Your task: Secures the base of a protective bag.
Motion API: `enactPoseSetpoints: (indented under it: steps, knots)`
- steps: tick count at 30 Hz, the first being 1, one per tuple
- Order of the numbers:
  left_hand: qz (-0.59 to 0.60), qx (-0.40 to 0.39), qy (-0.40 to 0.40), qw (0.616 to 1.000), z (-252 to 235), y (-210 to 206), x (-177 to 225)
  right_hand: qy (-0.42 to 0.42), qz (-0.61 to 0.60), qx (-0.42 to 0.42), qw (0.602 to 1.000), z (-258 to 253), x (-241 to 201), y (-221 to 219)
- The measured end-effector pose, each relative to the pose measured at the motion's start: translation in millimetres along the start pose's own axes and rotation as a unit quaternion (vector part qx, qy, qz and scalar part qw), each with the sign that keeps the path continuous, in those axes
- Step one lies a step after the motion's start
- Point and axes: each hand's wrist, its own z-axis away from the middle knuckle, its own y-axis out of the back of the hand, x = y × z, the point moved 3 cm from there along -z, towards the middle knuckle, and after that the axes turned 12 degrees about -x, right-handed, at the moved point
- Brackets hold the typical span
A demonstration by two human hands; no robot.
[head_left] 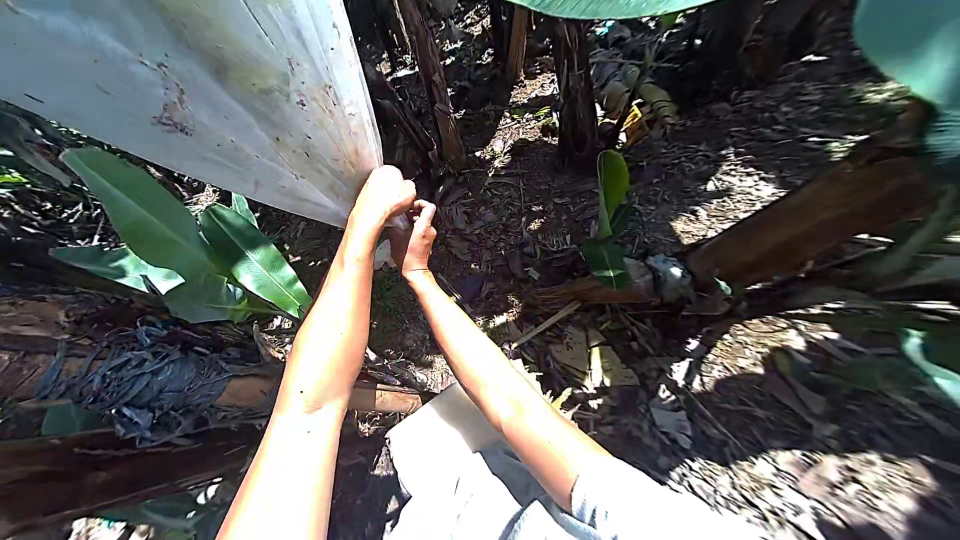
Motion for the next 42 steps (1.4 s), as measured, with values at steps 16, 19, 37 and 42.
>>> enactPoseSetpoints:
  steps: [16, 19, 37, 42]
  knots:
    - [-0.069, 0.085, 0.117, 0.987, 75.8, -56.7, 43.0, 0.014, -0.041, -0.35, 0.936, -70.0, 8.6, 40.0]
    - [0.076, 0.198, -0.012, 0.977, 79.4, -82.0, -6.9, 0.069, 0.043, -0.42, 0.904, -74.0, 9.5, 47.1]
    - [0.401, 0.134, -0.129, 0.897, 101.2, -126.2, -79.7, -0.103, -0.293, -0.503, 0.807, -35.8, -15.4, 84.8]
    - [0.357, 0.186, -0.032, 0.915, 127.2, -128.1, -66.5, -0.109, -0.323, -0.505, 0.793, -30.4, -20.7, 76.8]
